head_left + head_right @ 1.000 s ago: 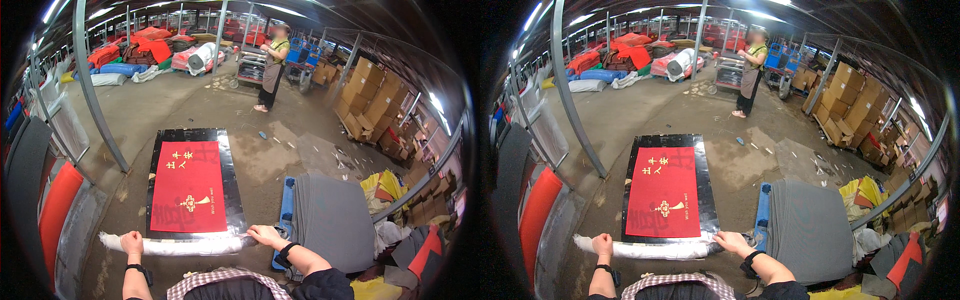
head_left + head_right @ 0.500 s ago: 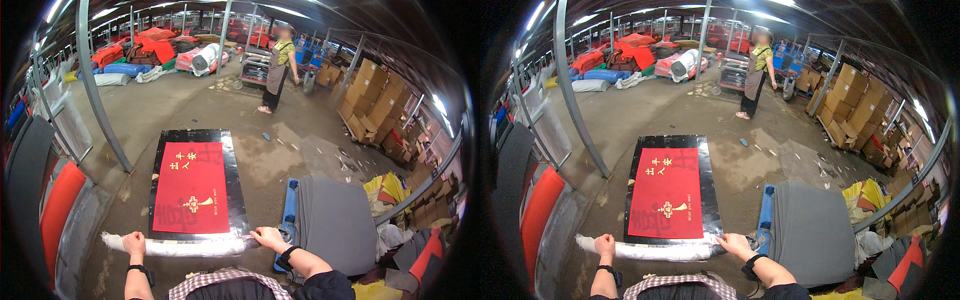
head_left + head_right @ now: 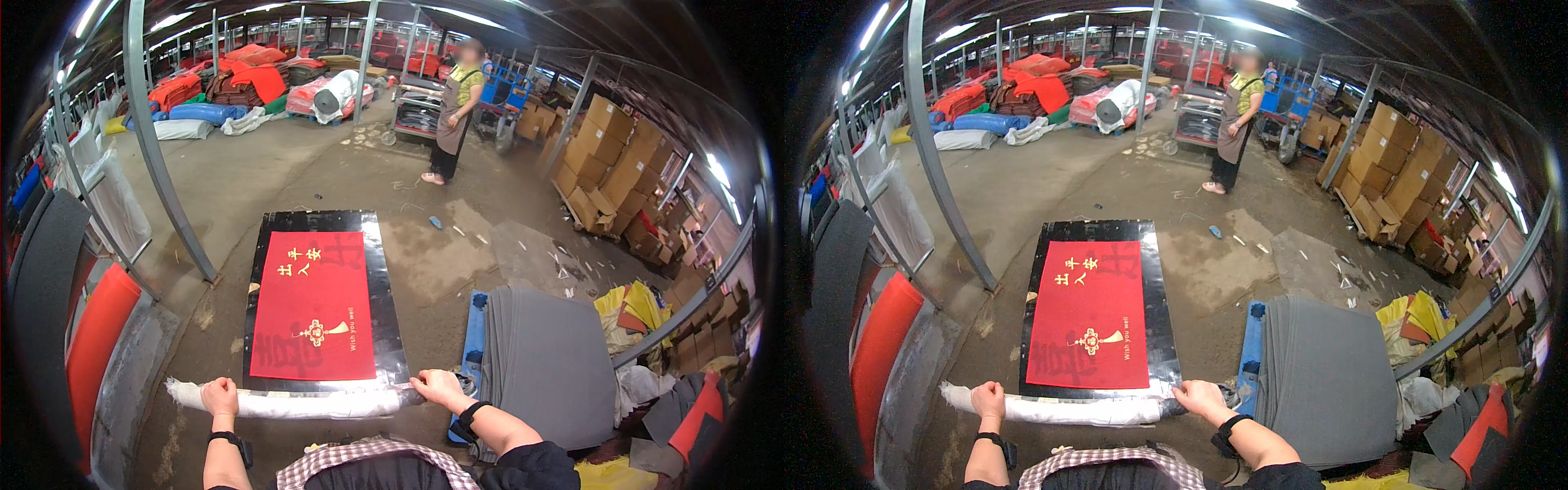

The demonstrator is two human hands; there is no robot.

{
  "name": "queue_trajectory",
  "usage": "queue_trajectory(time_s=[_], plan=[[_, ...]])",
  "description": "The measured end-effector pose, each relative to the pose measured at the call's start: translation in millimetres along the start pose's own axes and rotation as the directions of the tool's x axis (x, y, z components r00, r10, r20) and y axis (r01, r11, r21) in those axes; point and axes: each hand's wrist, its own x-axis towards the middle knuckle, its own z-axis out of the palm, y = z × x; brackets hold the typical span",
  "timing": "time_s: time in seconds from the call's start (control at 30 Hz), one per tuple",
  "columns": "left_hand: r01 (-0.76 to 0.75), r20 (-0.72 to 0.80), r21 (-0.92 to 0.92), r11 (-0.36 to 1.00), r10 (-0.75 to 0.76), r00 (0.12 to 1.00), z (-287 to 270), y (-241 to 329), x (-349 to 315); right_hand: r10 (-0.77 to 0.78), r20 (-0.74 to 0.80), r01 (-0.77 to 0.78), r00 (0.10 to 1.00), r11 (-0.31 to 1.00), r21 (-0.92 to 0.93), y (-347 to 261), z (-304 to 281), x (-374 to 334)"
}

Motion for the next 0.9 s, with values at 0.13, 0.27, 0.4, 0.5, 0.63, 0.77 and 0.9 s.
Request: queue_trajectory(time_s=[0.13, 0.27, 0.4, 0.5, 0.63, 0.77, 0.9], plan=[[-0.01, -0.017, -0.012, 1.0, 0.009, 1.0, 2, -2, -1, 0.008, 0.008, -0.008, 1.0, 1.0, 0.0, 1, 1, 1], [-0.009, -0.016, -0.031, 0.999, 0.009, 1.0, 3, -4, -1, -0.002, 0.009, 0.002, 1.0, 1.0, -0.013, 1, 3, 2], [-0.003, -0.008, -0.017, 1.0, 0.003, 1.0, 2, 1, -1, 0.009, 0.005, -0.009, 1.0, 1.0, -0.014, 5, 8, 3], [-0.011, -0.027, -0.02, 1.0, 0.011, 1.0, 9, -4, -2, 0.006, -0.001, -0.006, 1.0, 1.0, -0.002, 4, 9, 2], [0.015, -0.007, -0.028, 1.0, -0.015, 1.0, 11, -8, -2, 0.007, 0.015, -0.007, 1.0, 1.0, -0.013, -1, 4, 2], [-0.015, -0.052, -0.012, 1.0, 0.015, 0.999, 9, -4, -2, 0.006, 0.022, -0.005, 1.0, 1.0, -0.022, 2, 8, 3], [-0.041, -0.052, -0.009, 0.999, 0.041, 0.998, 10, -8, -2, 0.009, 0.021, -0.009, 1.0, 1.0, -0.03, 0, 10, 3]])
